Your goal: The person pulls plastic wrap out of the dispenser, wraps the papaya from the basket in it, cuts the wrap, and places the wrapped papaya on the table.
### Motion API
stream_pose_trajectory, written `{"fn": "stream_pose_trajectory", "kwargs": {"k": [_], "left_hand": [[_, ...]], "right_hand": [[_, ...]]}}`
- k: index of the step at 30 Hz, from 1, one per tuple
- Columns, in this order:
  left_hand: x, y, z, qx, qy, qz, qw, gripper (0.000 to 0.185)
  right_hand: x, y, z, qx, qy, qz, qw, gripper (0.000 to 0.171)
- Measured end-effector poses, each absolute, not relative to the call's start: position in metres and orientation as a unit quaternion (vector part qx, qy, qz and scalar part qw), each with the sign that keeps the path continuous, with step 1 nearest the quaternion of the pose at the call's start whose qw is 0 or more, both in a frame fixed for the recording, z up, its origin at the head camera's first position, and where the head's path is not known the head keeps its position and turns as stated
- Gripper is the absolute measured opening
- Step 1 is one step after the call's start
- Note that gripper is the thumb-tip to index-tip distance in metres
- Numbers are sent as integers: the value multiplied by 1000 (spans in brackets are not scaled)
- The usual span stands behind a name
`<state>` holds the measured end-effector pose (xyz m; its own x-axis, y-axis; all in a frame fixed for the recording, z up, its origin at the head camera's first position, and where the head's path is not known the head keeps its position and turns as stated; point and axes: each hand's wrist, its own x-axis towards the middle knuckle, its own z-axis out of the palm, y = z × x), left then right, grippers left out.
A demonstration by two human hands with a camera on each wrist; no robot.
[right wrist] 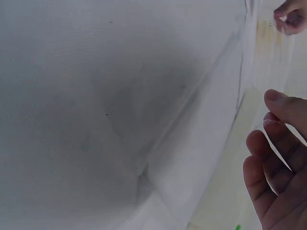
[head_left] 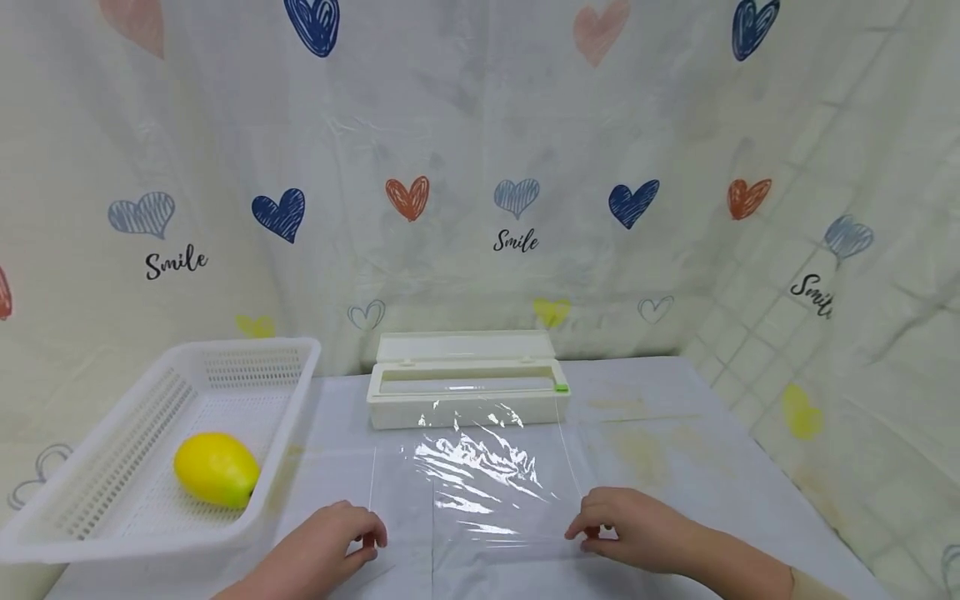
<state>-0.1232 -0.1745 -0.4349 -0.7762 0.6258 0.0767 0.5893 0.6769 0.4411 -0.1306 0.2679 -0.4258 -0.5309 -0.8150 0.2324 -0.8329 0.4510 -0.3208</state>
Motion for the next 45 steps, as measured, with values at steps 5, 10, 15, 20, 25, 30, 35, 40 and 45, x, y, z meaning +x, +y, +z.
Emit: {"fn": "stream_pose_trajectory", "kwargs": {"k": [5,10,15,20,25,30,35,40,45], "left_hand": [[-133,-168,-449,367,912,182,20,16],[-140,-163,-457,391,912,129,1,17],[-144,-162,-457,386,912,132,25,13],[-143,-162,-452,365,913,168,77,11],[-141,-161,-447,330,920,178,118,12],[-141,-162,-445,322,925,166,114,14],[-139,-164,-445,306,925,176,139,17],[-136,-168,-447,289,928,190,138,21],[-134,-171,-446,290,929,192,124,18]], "right_hand": [[-141,269,-439,440,-877,189,-50,16],[-148,263,-451,450,-877,160,-55,16],[-149,257,-457,485,-866,121,-9,19],[-147,253,-453,464,-877,114,-49,19],[-146,250,-446,395,-897,147,-135,7],[-145,248,-439,338,-911,167,-165,3],[-144,248,-440,352,-913,156,-138,8],[-145,248,-441,349,-914,164,-127,10],[-146,250,-440,338,-917,189,-90,13]]}}
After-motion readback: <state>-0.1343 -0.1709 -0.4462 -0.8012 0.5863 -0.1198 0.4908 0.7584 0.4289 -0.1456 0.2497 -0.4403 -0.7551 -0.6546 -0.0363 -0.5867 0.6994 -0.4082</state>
